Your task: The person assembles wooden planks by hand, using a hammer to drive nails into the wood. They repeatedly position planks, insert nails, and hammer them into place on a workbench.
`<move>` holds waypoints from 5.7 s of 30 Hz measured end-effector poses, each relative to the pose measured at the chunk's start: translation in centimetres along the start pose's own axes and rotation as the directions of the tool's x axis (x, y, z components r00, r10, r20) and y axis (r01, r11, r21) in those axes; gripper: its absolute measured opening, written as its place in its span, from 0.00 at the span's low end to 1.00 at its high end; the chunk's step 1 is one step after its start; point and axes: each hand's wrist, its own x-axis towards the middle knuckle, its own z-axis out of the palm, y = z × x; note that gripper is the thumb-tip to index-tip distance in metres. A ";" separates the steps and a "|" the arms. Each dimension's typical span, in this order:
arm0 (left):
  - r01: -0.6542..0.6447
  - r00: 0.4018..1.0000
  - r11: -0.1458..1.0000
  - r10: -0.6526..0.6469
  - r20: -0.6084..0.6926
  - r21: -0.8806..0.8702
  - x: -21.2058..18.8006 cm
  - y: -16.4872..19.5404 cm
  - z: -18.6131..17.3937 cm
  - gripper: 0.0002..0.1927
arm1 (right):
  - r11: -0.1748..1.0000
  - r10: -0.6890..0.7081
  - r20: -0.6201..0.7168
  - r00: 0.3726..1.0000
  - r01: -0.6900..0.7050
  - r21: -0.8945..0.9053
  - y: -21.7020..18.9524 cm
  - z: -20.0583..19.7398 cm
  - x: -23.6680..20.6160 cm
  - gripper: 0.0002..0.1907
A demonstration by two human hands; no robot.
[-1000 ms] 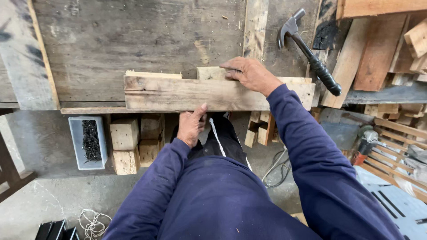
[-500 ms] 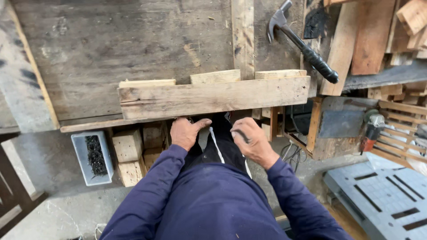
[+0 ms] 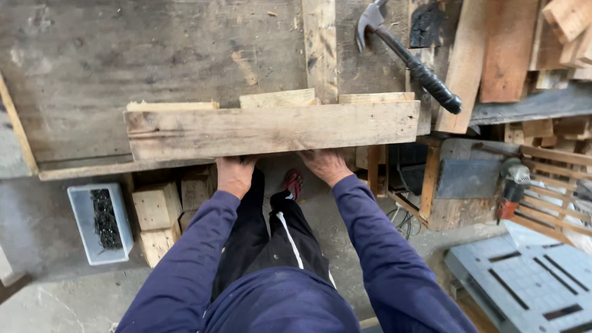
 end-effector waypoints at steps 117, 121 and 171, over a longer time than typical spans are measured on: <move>-0.183 0.899 0.933 0.032 0.436 0.310 -3.0 -14.0 -7.7 0.57 | -0.154 0.899 0.134 0.417 0.015 0.988 -10.6 5.6 -6.3 0.18; -0.149 0.908 0.939 0.006 0.419 0.309 -2.8 -13.2 -7.7 0.58 | -0.230 0.879 0.185 0.439 0.051 0.972 -6.4 4.0 -6.5 0.25; -0.160 0.912 0.980 0.099 0.399 0.122 5.8 -0.5 -5.8 0.36 | -0.455 0.666 0.479 0.572 -0.197 0.868 -3.5 0.4 -2.6 0.15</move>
